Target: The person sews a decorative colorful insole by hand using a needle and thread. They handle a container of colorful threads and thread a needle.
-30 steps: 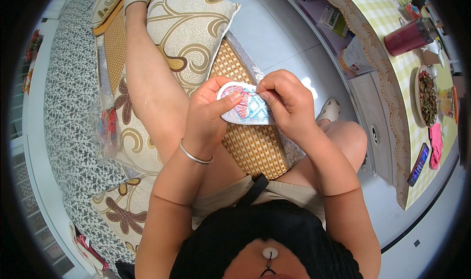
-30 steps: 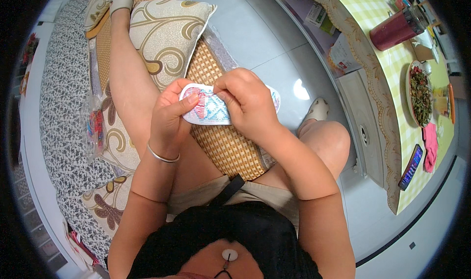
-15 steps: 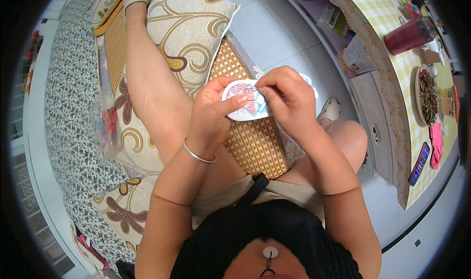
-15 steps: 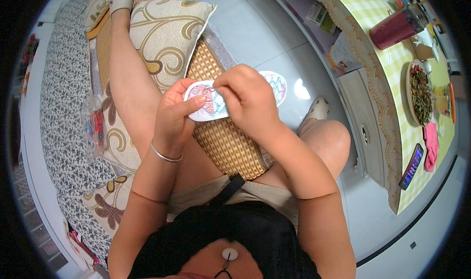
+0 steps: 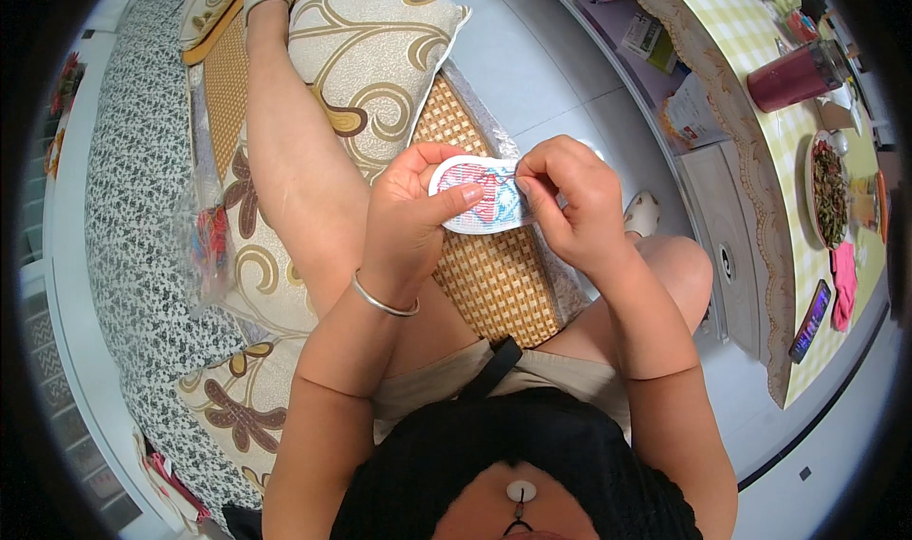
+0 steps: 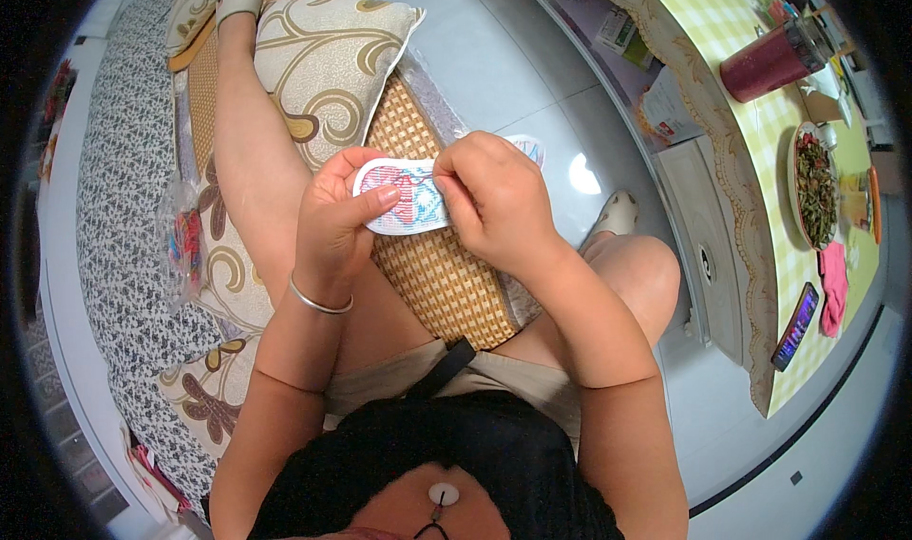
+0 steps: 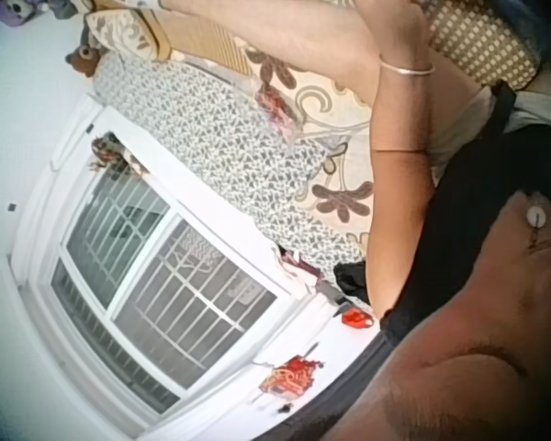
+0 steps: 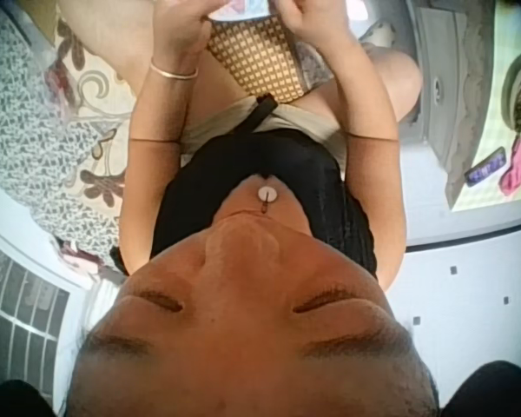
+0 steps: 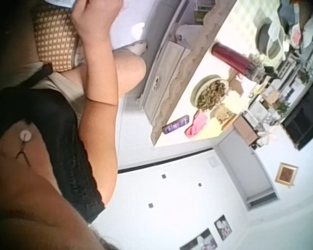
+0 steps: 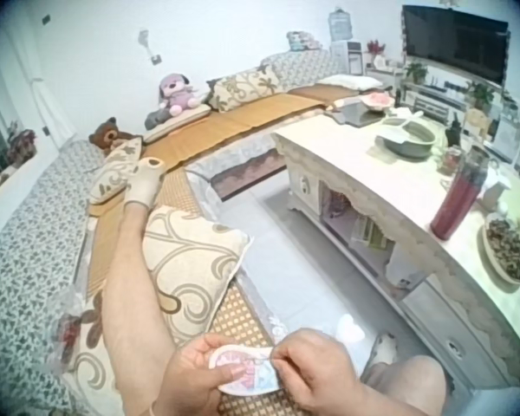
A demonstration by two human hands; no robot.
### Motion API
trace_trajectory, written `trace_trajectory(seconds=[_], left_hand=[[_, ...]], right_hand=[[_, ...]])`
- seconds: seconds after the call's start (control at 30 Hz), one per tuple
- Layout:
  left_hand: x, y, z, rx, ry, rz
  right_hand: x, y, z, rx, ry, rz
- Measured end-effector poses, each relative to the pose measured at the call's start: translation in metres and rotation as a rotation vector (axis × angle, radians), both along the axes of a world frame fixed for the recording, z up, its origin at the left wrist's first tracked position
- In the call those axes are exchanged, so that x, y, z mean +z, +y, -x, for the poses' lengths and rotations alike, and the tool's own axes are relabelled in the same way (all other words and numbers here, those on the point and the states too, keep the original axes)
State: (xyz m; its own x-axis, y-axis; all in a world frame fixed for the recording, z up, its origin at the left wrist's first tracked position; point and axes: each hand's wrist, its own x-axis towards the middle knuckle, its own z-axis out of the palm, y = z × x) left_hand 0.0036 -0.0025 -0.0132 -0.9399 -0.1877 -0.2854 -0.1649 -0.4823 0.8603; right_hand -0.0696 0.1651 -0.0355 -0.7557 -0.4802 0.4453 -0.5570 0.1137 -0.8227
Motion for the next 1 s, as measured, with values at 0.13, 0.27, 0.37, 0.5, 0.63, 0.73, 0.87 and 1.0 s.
trace_trajectory(seconds=[0.13,0.27,0.37,0.5,0.63,0.73,0.87,1.0], left_hand=[[0.001,0.005,-0.001,0.0,-0.007,0.078],[-0.003,0.012,-0.001,0.061,0.029,0.056],[-0.011,0.026,-0.004,0.104,-0.033,0.01],[-0.007,0.026,0.001,0.171,0.055,0.129],[-0.008,0.022,-0.001,0.143,0.085,0.31],[-0.006,0.025,-0.001,0.152,0.091,0.292],[-0.006,0.026,-0.001,0.14,0.077,0.246],[-0.012,0.022,-0.001,0.036,0.027,0.337]], right_hand=[[-0.005,-0.007,-0.005,-0.041,0.112,0.009],[-0.004,-0.008,-0.008,-0.072,-0.025,0.038],[-0.009,-0.008,-0.01,-0.11,-0.094,0.09],[-0.01,-0.009,-0.011,-0.133,-0.174,0.128],[-0.009,-0.01,-0.012,-0.131,-0.23,0.145],[-0.011,-0.009,-0.01,-0.121,-0.102,0.102],[-0.016,-0.01,-0.007,-0.122,0.11,0.072],[-0.016,-0.012,-0.005,-0.161,0.205,0.111]])
